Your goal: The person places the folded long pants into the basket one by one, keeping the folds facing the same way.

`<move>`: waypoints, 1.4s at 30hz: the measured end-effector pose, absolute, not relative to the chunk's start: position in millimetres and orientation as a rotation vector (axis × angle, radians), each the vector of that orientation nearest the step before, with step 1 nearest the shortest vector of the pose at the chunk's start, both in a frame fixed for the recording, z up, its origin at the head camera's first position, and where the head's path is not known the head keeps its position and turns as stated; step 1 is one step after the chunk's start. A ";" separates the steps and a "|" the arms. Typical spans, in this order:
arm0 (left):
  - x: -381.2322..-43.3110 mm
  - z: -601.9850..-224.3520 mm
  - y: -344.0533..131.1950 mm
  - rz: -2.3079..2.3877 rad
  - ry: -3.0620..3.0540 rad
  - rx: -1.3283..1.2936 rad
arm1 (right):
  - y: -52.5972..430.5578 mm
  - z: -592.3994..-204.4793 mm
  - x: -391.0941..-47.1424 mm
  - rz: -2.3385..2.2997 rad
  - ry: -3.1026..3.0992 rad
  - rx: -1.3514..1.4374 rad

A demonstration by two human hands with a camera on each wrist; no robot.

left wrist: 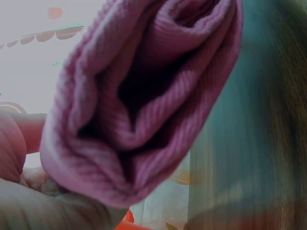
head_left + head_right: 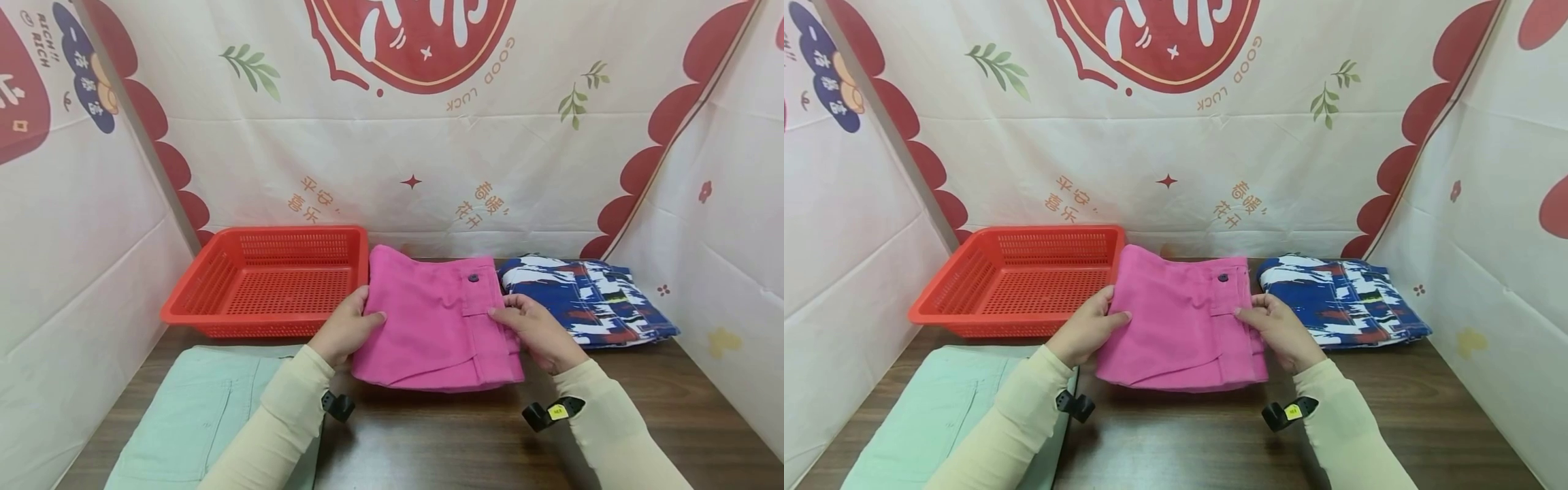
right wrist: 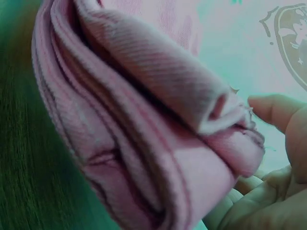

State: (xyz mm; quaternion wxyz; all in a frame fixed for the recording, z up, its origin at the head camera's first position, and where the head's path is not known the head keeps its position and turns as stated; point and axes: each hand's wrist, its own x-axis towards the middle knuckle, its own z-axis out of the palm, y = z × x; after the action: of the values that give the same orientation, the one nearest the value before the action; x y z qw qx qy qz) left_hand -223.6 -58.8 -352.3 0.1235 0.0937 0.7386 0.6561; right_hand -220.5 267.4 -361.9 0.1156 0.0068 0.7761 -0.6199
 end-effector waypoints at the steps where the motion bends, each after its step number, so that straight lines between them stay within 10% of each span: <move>1: -223.5 -352.1 -58.9 1.913 2.155 0.277 | 266.9 -362.3 -220.8 -1.817 2.276 0.011; 42: -219.4 -342.7 -86.4 1.848 2.303 0.235 | 255.4 -345.7 -217.8 -1.902 2.273 -0.027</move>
State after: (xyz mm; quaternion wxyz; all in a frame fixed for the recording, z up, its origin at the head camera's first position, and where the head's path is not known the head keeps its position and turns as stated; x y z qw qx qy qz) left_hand -219.4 -86.4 -342.7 0.0898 0.0790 0.7743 0.6215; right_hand -217.8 255.4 -345.7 0.0886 -0.0089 0.7639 -0.6391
